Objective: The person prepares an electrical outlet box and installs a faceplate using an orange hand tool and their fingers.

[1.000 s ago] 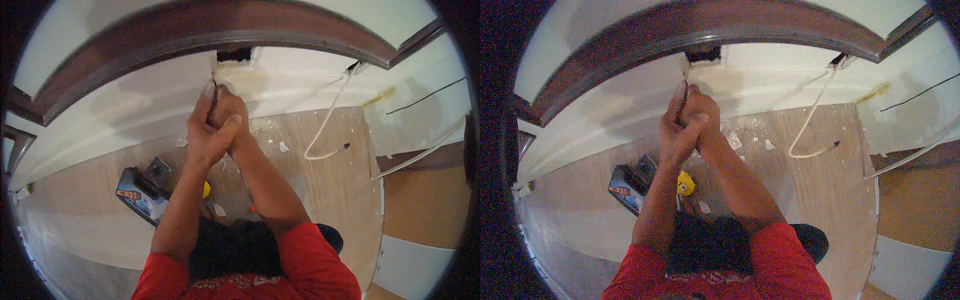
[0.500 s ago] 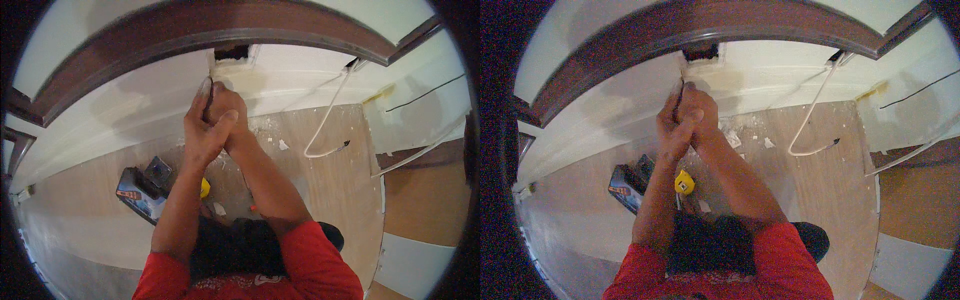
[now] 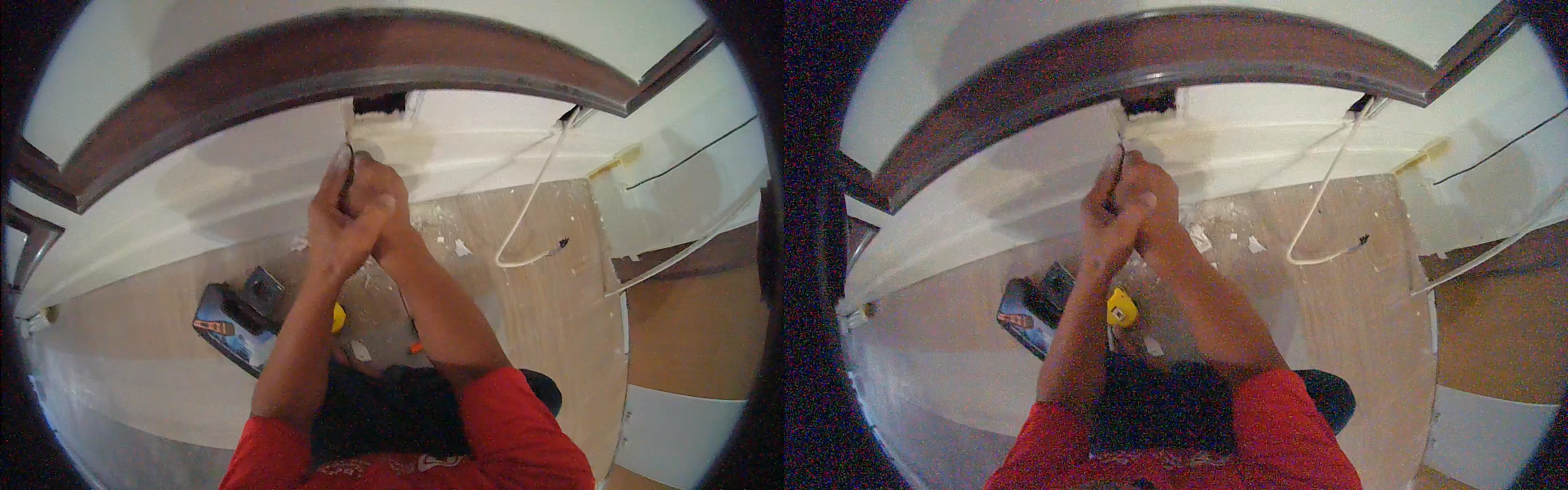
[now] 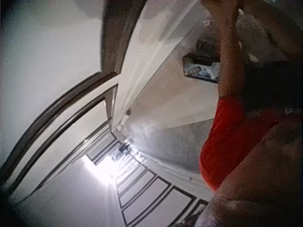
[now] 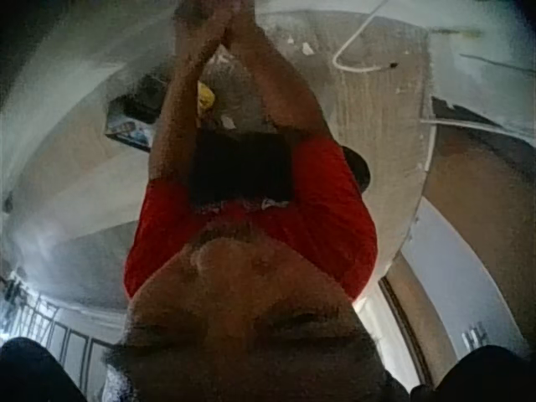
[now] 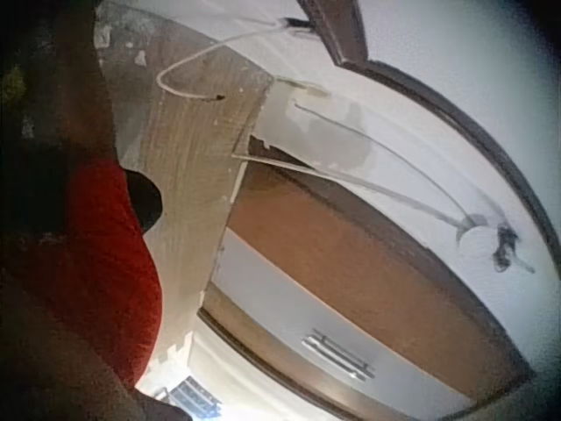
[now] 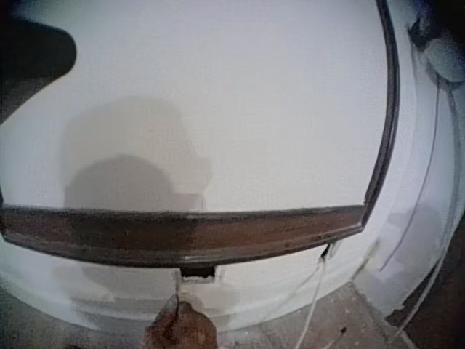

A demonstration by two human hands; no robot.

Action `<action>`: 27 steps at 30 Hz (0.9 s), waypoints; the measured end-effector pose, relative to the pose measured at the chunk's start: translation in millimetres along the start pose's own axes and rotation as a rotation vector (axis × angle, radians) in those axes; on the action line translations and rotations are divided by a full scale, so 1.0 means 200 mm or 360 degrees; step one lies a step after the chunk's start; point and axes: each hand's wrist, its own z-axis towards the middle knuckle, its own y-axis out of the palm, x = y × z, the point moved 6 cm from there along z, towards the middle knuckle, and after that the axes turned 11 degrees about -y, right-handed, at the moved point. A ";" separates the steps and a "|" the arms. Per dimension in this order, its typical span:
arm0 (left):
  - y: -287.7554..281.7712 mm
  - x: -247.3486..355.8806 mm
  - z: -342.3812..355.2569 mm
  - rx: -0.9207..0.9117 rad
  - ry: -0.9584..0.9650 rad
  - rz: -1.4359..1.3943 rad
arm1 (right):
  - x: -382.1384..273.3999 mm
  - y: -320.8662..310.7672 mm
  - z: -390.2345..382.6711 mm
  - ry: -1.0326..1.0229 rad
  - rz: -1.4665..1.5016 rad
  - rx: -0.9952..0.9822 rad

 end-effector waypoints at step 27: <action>0.02 -0.05 -0.01 0.0263 0.0340 0.0192 | 0.05 0.02 0.05 -0.0090 0.0096 0.0013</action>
